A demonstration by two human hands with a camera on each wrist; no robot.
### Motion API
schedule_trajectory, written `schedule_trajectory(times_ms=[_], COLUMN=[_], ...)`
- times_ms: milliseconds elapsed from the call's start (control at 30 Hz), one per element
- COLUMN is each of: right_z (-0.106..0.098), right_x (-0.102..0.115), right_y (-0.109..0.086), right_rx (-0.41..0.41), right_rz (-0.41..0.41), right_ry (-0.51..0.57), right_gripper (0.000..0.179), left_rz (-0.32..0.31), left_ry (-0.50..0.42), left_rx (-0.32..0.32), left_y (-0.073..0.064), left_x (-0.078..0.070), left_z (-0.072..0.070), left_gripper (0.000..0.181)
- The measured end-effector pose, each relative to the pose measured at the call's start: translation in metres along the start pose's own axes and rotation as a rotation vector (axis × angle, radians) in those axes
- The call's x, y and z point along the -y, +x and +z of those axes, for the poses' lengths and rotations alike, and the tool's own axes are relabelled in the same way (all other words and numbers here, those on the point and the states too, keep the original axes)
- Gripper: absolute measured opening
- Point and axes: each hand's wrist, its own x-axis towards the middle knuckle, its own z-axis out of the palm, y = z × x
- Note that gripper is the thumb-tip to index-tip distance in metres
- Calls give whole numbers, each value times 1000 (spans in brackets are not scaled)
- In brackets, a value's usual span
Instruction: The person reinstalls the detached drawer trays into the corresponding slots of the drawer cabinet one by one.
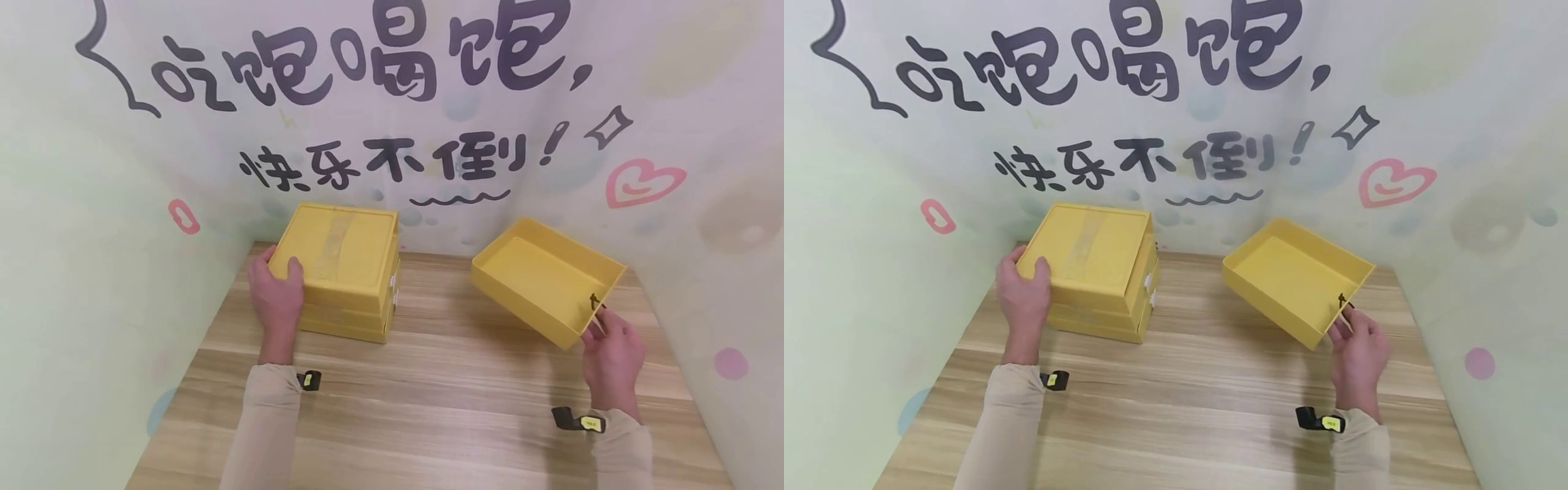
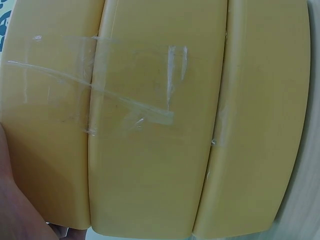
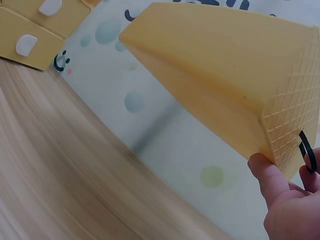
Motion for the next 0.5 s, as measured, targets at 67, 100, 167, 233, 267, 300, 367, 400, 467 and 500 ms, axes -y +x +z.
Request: schedule_trajectory(times_ms=[67, 100, 167, 233, 267, 300, 367, 400, 467, 500], right_z=[4, 6, 11, 14, 16, 17, 20, 22, 25, 27], right_x=[-1, -2, -3, -4, -5, -6, -7, -8, -10, -12], right_y=[-3, -4, -6, -8, -9, -10, -12, -13, -15, -16], right_rx=[22, 28, 44, 57, 62, 64, 71, 74, 79, 81], right_rz=[7, 8, 16, 20, 22, 21, 25, 25, 27, 25], right_ry=[-4, -9, -11, -15, -14, -18, -25, -30, -39, -47], right_gripper=[9, 9, 10, 12, 12, 12, 12, 11, 10, 9], left_rz=[4, 5, 8, 7, 7, 8, 8, 9, 10, 10], left_ry=[-1, -2, -5, -5, -5, -5, -4, -5, -6, -5], left_rx=[-2, -2, -6, -7, -6, -7, -6, -6, -7, -8], left_y=[0, 0, 0, 0, 0, 0, 0, 0, 0, 0], left_x=[0, -1, -2, -2, -2, -2, -2, -2, -2, -2], left_z=[0, 0, 0, 0, 0, -1, -1, 0, -1, -1], left_gripper=[51, 51, 51, 51, 51, 51, 51, 51, 51, 51])
